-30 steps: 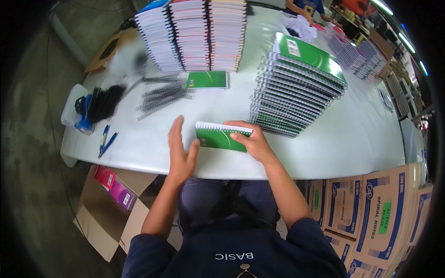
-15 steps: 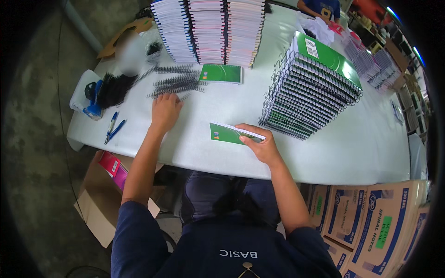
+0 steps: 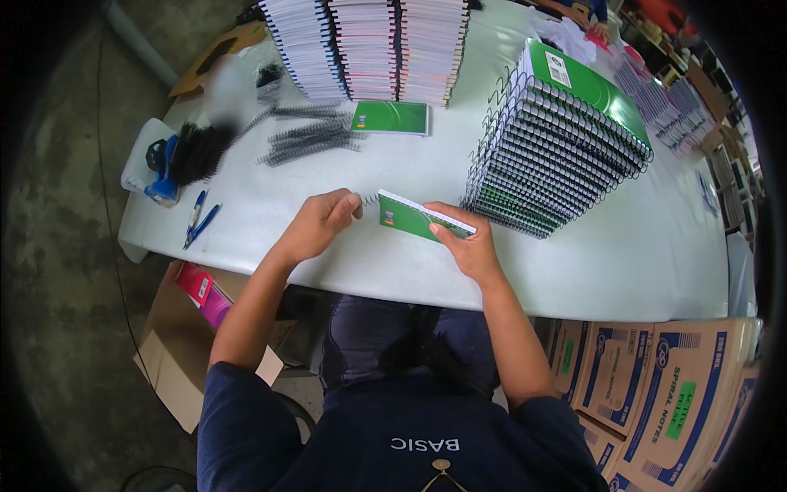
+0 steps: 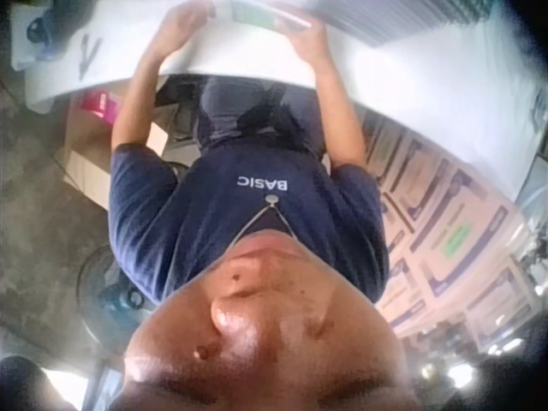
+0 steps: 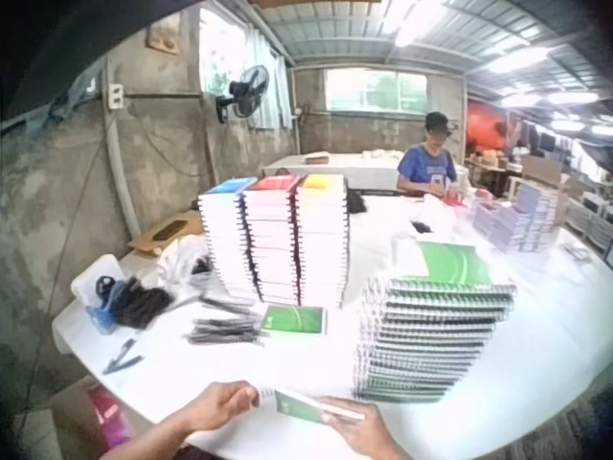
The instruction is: The person threads a metal spiral spine through the pre-punched holes of a stack of notebook paper and covers by hand, then crimps the ends of the wire.
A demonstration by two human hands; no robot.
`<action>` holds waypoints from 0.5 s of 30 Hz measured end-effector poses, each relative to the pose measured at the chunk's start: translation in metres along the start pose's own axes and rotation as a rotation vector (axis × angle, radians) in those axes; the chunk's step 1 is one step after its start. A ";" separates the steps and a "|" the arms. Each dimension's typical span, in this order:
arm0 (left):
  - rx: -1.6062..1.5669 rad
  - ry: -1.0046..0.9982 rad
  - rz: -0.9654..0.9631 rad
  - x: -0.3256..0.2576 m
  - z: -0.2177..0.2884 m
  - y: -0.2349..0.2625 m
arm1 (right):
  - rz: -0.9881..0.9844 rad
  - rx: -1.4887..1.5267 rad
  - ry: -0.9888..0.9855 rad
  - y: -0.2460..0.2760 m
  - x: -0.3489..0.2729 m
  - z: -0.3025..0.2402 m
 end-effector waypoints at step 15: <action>0.602 -0.564 0.147 0.001 0.071 0.006 | 0.002 0.026 -0.036 -0.005 -0.004 0.004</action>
Point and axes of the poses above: each hand's wrist, its own x-axis towards the middle knuckle, its own y-axis out of the back of the hand, z = x × y, the point moved 8 cm from there along x, towards the middle knuckle, and after that the axes turned 1 degree about y, right-handed, at the moved point
